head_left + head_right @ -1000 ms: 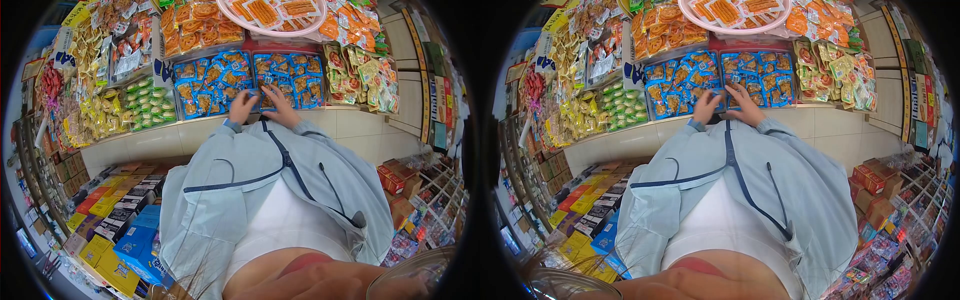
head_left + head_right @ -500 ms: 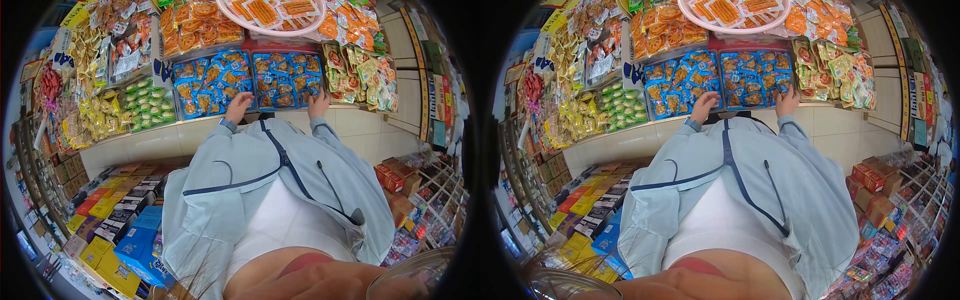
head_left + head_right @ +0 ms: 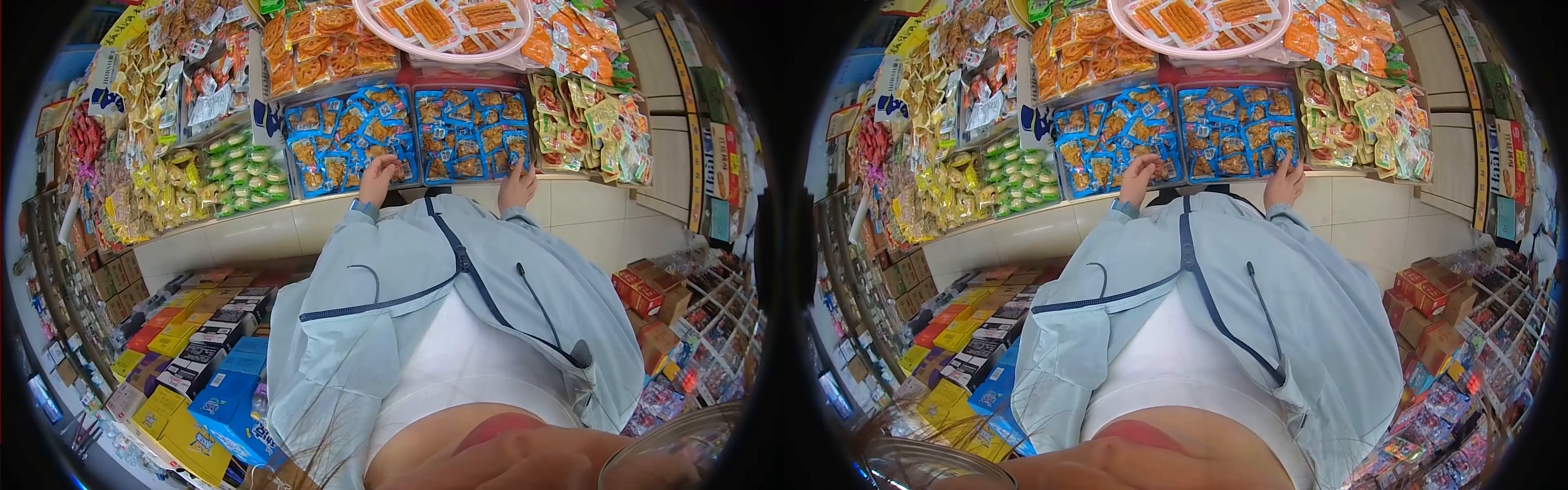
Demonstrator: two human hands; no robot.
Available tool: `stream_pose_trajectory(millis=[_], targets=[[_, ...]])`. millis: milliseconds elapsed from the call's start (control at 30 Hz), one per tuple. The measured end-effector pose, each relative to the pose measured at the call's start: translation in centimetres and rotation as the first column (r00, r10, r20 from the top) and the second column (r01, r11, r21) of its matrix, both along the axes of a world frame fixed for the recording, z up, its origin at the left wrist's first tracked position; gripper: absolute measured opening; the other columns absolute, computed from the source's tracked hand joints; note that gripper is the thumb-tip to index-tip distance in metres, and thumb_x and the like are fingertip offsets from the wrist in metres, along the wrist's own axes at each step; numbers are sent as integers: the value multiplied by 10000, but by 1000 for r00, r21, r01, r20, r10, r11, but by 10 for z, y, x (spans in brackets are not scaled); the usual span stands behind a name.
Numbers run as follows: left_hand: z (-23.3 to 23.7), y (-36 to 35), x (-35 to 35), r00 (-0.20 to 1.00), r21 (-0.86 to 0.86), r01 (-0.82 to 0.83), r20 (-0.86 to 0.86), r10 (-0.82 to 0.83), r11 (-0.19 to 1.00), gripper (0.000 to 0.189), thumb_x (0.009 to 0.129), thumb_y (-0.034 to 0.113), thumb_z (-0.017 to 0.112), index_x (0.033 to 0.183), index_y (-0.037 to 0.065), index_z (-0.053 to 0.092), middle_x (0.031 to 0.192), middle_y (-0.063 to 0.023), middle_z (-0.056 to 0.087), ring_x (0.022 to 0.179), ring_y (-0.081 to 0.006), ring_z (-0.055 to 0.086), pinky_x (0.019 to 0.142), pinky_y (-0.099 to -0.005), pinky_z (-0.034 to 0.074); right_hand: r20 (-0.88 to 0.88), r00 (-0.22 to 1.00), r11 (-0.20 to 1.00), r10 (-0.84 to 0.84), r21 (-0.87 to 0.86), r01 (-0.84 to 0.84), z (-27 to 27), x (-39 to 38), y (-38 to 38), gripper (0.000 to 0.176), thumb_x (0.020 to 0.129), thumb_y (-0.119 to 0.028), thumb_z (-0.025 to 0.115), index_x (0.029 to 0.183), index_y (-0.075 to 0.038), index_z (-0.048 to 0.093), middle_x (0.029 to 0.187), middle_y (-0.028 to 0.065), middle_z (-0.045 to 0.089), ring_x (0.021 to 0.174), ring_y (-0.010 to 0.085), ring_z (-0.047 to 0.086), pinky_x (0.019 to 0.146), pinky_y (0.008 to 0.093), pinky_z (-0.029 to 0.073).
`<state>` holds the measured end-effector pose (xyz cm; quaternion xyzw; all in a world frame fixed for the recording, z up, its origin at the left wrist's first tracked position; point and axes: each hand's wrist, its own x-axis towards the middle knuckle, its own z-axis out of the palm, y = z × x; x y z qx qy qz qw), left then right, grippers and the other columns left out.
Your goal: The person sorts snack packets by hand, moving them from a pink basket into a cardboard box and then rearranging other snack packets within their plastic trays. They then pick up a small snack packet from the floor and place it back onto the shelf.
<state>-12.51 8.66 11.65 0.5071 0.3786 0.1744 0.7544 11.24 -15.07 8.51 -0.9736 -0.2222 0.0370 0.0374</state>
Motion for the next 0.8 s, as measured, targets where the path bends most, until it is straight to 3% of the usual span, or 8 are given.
stream_pose_trajectory(millis=[100,200,400,500,600,733,767,800], targets=[[2,-3,-1,1000,8,-3,-21,3,1000,239,937,25,510,1170,-8,552,1103,-88,621,1033,-166,591,914,-291,471,-100,992,995,77,78,-69,-11,31,-2,665,844,-124,637,1440,-133,343,1367,207,382,1241,415,375,1034,480,340],[0,-2,0,999,34,24,-48,-22,999,237,936,26,513,1166,-6,557,1102,-88,621,1037,-164,591,920,-292,470,-74,988,930,137,353,-103,-3,46,9,601,855,-106,627,1409,-112,393,1297,216,440,1191,425,418,1006,459,371],[-2,1,2,999,14,20,-45,-19,1000,230,936,28,514,1159,-5,562,1105,-89,622,1041,-163,594,931,-291,466,43,996,786,75,613,-86,2,65,47,668,866,-228,654,1447,-120,340,1448,223,321,1323,403,315,1049,480,322],[-4,4,2,999,22,21,-43,-20,1000,232,936,24,509,1161,-6,562,1106,-90,623,1040,-164,595,931,-292,465,120,991,989,-67,137,50,16,19,61,733,861,-336,654,1471,-143,296,1529,203,195,1399,360,217,1083,530,252],[-6,3,-1,1000,30,-2,-25,3,1000,233,934,19,507,1158,-7,565,1104,-88,625,1040,-162,593,927,-290,465,28,985,983,168,70,-169,-2,9,46,784,848,-400,652,1486,-162,263,1556,182,128,1420,355,166,1091,569,204],[-1,5,-5,999,61,-3,-42,5,998,225,933,19,510,1148,-9,571,1096,-83,628,1027,-158,592,919,-289,468,66,989,971,132,193,-142,-15,31,46,845,839,-397,665,1488,-88,221,1522,232,193,1376,401,262,1077,545,269],[2,6,-4,999,62,-2,-48,5,998,223,932,19,510,1145,-9,572,1093,-81,629,1023,-157,592,917,-288,468,90,979,959,184,200,-199,-14,43,46,875,829,-344,689,1474,-15,197,1490,275,227,1327,424,334,1068,492,318],[4,6,-3,998,62,-3,-62,7,998,222,932,18,509,1144,-8,572,1090,-82,629,1021,-157,592,911,-288,470,-7,984,951,176,260,-168,-6,49,46,881,823,-325,697,1470,-2,193,1485,282,231,1319,430,342,1067,474,325]])
